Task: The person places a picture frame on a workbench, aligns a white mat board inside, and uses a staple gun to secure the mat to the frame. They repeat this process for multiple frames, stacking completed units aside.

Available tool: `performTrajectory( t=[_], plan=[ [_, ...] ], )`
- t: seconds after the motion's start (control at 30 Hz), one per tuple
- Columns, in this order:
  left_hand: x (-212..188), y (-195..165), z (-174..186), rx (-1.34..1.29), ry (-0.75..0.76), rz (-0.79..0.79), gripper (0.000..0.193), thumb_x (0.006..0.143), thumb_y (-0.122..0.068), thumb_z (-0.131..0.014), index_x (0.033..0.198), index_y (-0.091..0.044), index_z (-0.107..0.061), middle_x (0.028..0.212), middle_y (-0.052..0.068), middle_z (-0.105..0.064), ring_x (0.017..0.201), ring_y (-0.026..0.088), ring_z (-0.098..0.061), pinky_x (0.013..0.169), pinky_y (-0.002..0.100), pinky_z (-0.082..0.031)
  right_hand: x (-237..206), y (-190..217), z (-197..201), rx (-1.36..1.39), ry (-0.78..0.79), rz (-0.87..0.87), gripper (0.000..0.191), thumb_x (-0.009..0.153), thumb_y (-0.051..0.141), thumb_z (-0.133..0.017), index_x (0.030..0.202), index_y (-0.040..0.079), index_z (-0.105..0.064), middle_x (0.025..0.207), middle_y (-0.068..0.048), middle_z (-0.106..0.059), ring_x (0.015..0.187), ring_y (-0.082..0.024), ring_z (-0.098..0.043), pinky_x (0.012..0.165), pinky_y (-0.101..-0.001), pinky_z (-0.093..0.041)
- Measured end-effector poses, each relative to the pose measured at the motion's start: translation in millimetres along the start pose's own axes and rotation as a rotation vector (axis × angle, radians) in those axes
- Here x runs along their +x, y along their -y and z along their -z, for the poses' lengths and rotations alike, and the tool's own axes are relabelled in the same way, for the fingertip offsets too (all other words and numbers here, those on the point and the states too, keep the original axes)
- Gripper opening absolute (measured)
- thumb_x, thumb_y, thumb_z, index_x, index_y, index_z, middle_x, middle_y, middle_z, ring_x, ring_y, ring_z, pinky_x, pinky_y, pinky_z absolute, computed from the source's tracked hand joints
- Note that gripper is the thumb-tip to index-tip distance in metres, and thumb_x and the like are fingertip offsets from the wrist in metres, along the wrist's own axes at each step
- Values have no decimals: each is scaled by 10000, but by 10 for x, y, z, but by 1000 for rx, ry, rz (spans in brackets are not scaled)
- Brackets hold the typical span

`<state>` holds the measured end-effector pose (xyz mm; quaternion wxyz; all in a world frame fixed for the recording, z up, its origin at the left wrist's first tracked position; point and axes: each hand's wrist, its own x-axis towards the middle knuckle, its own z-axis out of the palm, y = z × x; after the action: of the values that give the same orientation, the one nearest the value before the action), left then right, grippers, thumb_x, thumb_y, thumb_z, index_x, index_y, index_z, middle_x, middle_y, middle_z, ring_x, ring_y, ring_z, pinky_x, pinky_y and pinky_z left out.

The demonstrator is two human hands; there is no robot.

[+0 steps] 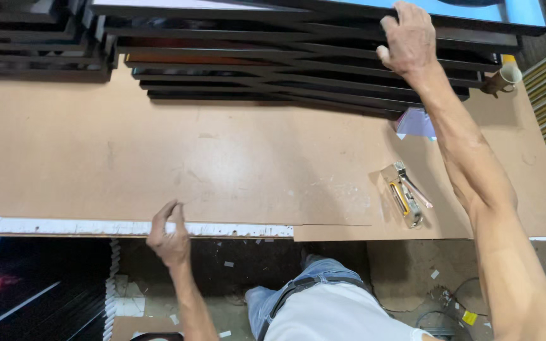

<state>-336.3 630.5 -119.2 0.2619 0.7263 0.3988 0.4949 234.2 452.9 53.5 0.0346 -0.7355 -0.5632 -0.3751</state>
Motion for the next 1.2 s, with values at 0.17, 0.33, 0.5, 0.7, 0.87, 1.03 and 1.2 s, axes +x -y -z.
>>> performTrajectory(
  t=[0.17,0.33,0.5,0.7,0.87,1.03,1.2],
  plan=[
    [-71,-925,-1272,-138,341,-257,155,934,-124,-765,1080,-73,-751,1053,104,-775,981,218,-749,872,331,-603,-141,-96,-327,83,-90,6,402,775,57,-742,1149,8,-601,1045,-165,-529,1058,-335,-534,892,-453,-431],
    [200,-1190,-1798,68,407,-588,385,916,-218,-802,1257,-85,-683,1196,121,-727,1169,275,-658,1100,469,-491,-387,146,-6,-98,-108,-76,435,814,-15,-701,1236,83,-668,903,-80,-477,838,-270,-503,715,-418,-393],
    [1304,-1377,-2164,263,123,-812,549,970,-161,-795,1466,-79,-576,1483,128,-581,1432,315,-475,1270,555,-299,-639,321,499,-46,-212,-36,451,776,19,-641,1221,35,-711,1101,-115,-685,1025,-281,-661,823,-379,-516],
    [2308,-1485,-2251,351,-144,-1140,264,1010,-43,-651,1266,-102,-680,1388,68,-658,1335,241,-588,1177,509,-400,-736,689,1652,-99,-74,-78,408,791,15,-692,1193,2,-755,1164,-121,-759,1118,-238,-745,920,-333,-587],
    [2453,-1775,-1075,190,-160,-1323,125,975,-49,-597,959,-84,-716,979,26,-717,904,179,-694,775,367,-555,-523,957,2777,-54,182,-143,356,780,29,-727,1135,5,-744,1036,-119,-725,969,-235,-711,806,-339,-559],
    [2293,-1806,622,497,144,-1236,81,938,-51,-640,972,-92,-701,941,14,-695,853,159,-656,749,338,-521,-355,1192,3347,258,587,-271,292,796,47,-735,1085,12,-725,909,-112,-671,823,-227,-661,709,-342,-522],
    [2330,-1288,888,690,430,-1112,96,902,-53,-683,986,-100,-687,903,1,-672,802,139,-619,724,310,-487,-80,1470,3093,528,682,-270,232,811,66,-744,1035,18,-705,781,-106,-618,677,-218,-611,611,-346,-485]
  ],
)
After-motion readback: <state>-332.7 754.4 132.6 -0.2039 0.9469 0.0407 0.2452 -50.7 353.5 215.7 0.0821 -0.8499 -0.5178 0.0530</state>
